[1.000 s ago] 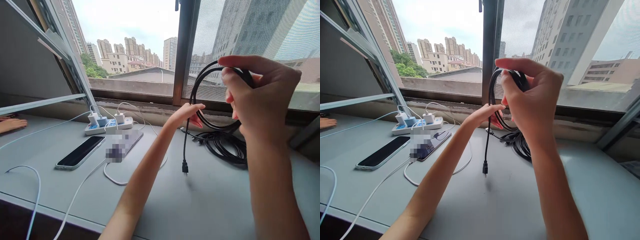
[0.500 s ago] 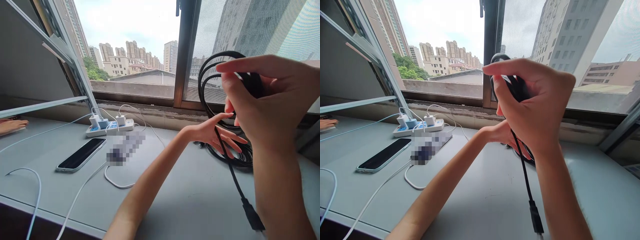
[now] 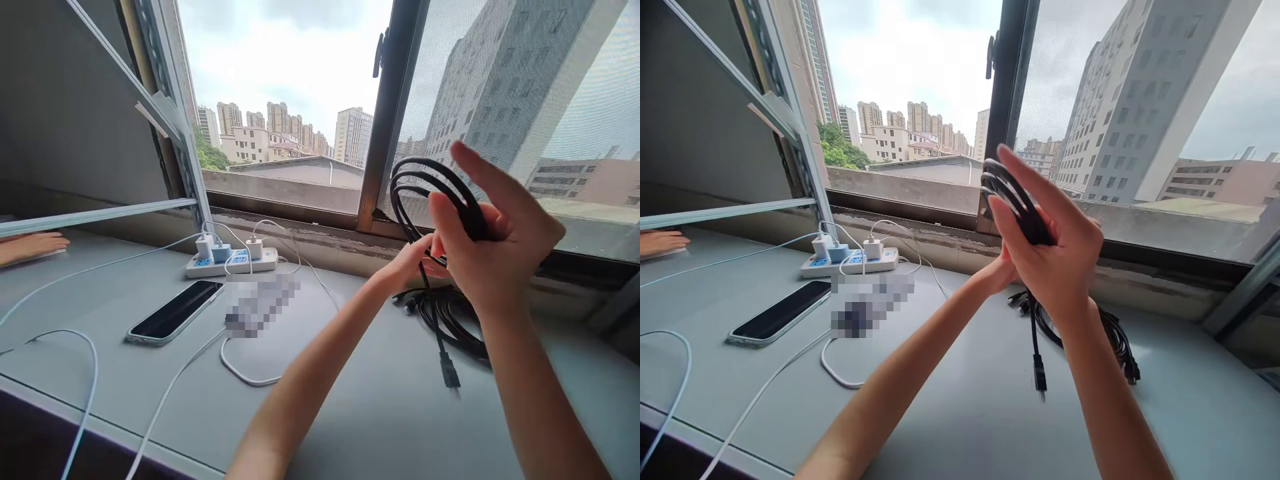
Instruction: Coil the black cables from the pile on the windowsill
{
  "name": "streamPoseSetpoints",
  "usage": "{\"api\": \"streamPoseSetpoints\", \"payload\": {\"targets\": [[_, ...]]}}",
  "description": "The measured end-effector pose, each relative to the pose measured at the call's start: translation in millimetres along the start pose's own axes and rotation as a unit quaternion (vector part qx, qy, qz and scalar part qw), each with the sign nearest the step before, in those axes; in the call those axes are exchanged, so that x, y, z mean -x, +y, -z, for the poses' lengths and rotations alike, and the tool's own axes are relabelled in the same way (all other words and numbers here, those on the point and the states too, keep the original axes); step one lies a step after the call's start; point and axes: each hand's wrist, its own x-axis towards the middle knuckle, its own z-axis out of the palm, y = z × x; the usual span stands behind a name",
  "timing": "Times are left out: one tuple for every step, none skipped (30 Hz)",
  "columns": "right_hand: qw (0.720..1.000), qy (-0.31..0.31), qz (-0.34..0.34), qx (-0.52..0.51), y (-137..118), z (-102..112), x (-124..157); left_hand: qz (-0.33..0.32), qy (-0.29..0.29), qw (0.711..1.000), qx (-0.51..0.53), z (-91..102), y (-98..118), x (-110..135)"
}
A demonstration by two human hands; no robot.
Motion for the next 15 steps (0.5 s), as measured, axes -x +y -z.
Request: {"api": "streamPoseSetpoints", "payload": {"targets": [[0.999,0.045,0.022,0.0,4.1,0.0,-0.9,-0.013,0.015,1.0,0.009,1.2,7.1,-0.1],[0.995,0.091,0.038,-0.007,8.7,-0.2,-1.9,-0.04,0.038,0.998,0.009,3.0,15.3,0.5],[0.991,0.128,0.045,-0.018,13.4,-0.5,-2.6,-0.073,0.064,0.995,0.011,5.2,24.0,2.0],[0.988,0.148,0.037,-0.033,17.7,-1.0,-2.9,-0.11,0.085,0.99,0.018,7.6,32.4,4.8],[0.986,0.161,0.017,-0.048,21.3,-1.7,-2.5,-0.142,0.095,0.985,0.028,10.0,39.8,8.8],[0.984,0.168,-0.007,-0.06,23.7,-2.7,-1.3,-0.165,0.097,0.981,0.037,12.4,45.7,14.1],[0.983,0.166,-0.031,-0.065,24.8,-3.9,0.8,-0.179,0.094,0.978,0.043,14.9,49.6,20.6],[0.983,0.16,-0.057,-0.063,24.7,-5.2,3.7,-0.182,0.092,0.978,0.043,17.7,51.6,28.0],[0.984,0.144,-0.082,-0.059,23.5,-6.8,7.5,-0.177,0.097,0.979,0.034,21.0,51.8,36.1],[0.986,0.118,-0.106,-0.052,21.4,-8.5,12.0,-0.162,0.103,0.981,0.014,25.1,50.7,44.6],[0.987,0.084,-0.128,-0.041,18.8,-10.3,17.5,-0.133,0.117,0.984,-0.011,30.2,48.8,53.3],[0.988,0.042,-0.149,-0.03,16.2,-12.0,23.8,-0.098,0.143,0.984,-0.043,36.4,46.4,61.8],[0.986,-0.007,-0.168,-0.017,13.8,-13.2,31.0,-0.057,0.18,0.978,-0.086,43.6,43.8,70.0],[0.981,-0.059,-0.185,-0.001,12.1,-13.5,39.2,-0.001,0.205,0.969,-0.139,51.5,41.3,77.6],[0.972,-0.11,-0.206,0.004,11.2,-12.6,48.4,0.03,0.204,0.965,-0.16,59.8,38.7,84.6]]}}
